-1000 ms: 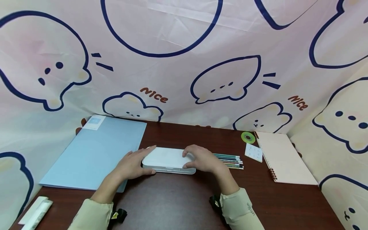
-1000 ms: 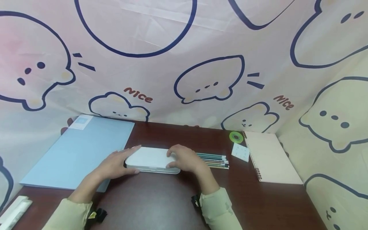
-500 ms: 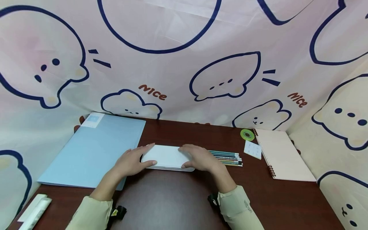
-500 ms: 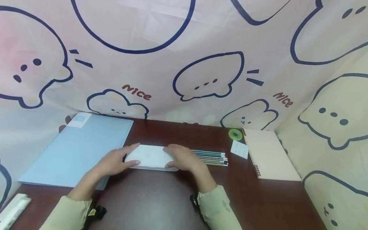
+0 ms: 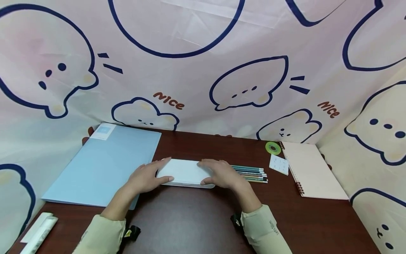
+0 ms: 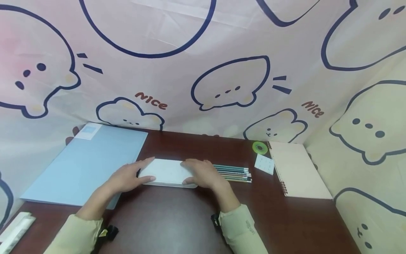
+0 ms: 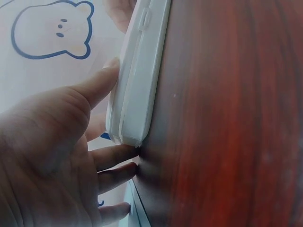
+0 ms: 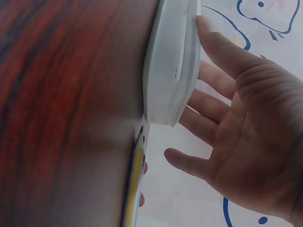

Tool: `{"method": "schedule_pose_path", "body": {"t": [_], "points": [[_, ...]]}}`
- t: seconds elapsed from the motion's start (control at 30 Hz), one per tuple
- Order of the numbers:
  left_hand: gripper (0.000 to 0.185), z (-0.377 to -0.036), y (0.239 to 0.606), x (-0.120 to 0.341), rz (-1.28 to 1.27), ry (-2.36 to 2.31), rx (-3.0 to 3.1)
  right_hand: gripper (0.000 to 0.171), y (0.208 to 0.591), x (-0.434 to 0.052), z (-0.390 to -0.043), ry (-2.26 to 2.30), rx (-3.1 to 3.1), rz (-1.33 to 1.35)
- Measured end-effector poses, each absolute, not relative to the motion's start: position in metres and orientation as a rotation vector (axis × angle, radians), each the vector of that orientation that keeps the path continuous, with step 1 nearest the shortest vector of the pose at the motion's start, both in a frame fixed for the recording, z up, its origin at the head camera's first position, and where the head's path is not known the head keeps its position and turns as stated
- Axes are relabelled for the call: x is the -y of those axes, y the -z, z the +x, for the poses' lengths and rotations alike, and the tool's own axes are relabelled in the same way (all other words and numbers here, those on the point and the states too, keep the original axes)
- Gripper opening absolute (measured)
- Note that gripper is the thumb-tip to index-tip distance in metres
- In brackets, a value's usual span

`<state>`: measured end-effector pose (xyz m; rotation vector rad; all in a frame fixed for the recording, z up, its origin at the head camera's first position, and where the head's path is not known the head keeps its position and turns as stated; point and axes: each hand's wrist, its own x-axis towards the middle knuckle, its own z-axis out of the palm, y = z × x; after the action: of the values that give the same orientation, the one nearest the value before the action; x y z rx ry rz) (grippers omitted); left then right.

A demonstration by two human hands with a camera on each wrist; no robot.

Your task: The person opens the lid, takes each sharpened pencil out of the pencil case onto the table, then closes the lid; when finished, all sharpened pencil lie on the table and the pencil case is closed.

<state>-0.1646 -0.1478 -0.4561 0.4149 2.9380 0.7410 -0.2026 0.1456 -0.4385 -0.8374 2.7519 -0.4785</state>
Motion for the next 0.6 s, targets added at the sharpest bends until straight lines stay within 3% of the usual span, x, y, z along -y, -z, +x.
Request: {"method": "schedule_pose_path", "body": {"t": [0.6], "points": [[0.084,-0.162,0.461,0.154,0.475,-0.723,-2.950,0.064,0.439,-0.164,-0.198,0.520,-2.763,-0.922]]}}
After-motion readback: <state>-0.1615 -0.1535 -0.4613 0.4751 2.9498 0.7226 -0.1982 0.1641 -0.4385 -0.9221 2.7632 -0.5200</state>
